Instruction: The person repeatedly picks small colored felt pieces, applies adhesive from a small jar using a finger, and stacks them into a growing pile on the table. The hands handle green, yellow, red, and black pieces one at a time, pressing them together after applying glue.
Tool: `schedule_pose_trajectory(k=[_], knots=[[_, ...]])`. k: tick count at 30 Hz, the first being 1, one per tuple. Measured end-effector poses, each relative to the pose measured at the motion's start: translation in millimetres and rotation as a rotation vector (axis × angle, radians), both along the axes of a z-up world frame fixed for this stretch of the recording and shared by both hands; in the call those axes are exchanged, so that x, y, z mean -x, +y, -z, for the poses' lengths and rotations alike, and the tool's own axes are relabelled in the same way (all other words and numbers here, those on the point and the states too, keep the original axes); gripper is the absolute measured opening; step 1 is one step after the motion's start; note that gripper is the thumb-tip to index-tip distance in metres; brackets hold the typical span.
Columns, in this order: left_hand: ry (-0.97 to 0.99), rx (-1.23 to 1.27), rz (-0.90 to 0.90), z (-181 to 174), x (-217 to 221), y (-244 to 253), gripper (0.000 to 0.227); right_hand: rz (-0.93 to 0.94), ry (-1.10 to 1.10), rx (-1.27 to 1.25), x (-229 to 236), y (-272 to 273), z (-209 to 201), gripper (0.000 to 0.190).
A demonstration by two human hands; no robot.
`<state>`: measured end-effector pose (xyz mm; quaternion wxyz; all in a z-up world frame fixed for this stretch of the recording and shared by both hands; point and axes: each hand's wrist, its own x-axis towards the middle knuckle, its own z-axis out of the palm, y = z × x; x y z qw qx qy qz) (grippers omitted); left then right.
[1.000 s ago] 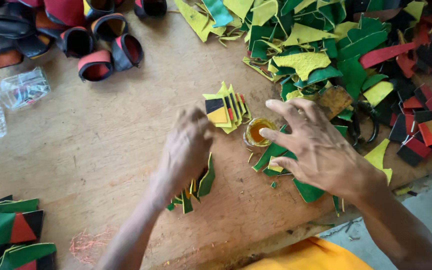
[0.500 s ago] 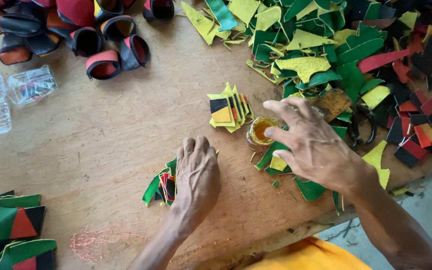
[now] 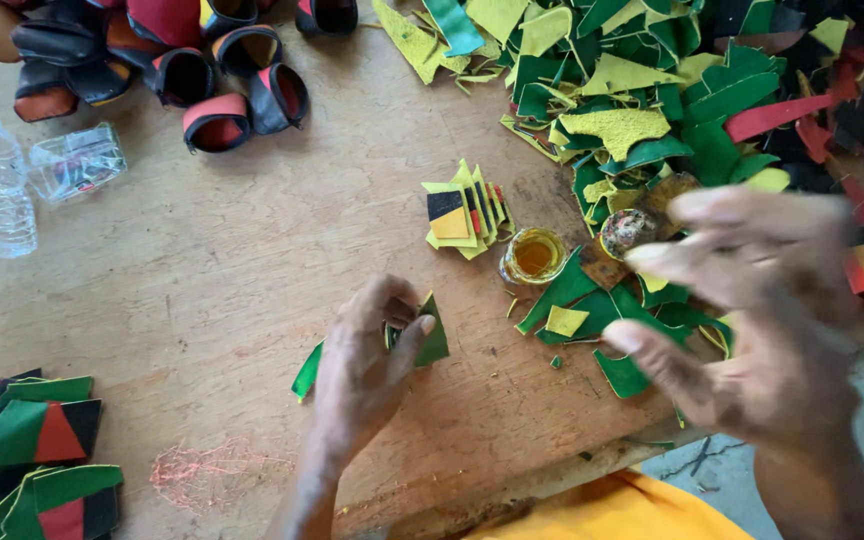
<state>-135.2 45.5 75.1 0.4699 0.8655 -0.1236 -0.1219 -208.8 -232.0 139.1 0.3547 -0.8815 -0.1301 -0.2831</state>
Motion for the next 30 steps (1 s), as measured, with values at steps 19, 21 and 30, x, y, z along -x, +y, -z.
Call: schedule_pose_trajectory(k=[19,21,30], knots=[[0.497,1.124,-0.031,25.1,17.5,-8.0,0.031,-0.517,0.449,-0.110,-21.7,41.0,45.1,0.091],[0.503,1.119,-0.015,26.0,18.4,-7.2,0.031,-0.514,0.463,-0.109,-23.7,42.5,43.4,0.091],[0.473,1.117,-0.107,29.9,15.2,-11.3,0.031,-0.505,0.312,0.058,-15.7,42.7,52.8,0.080]])
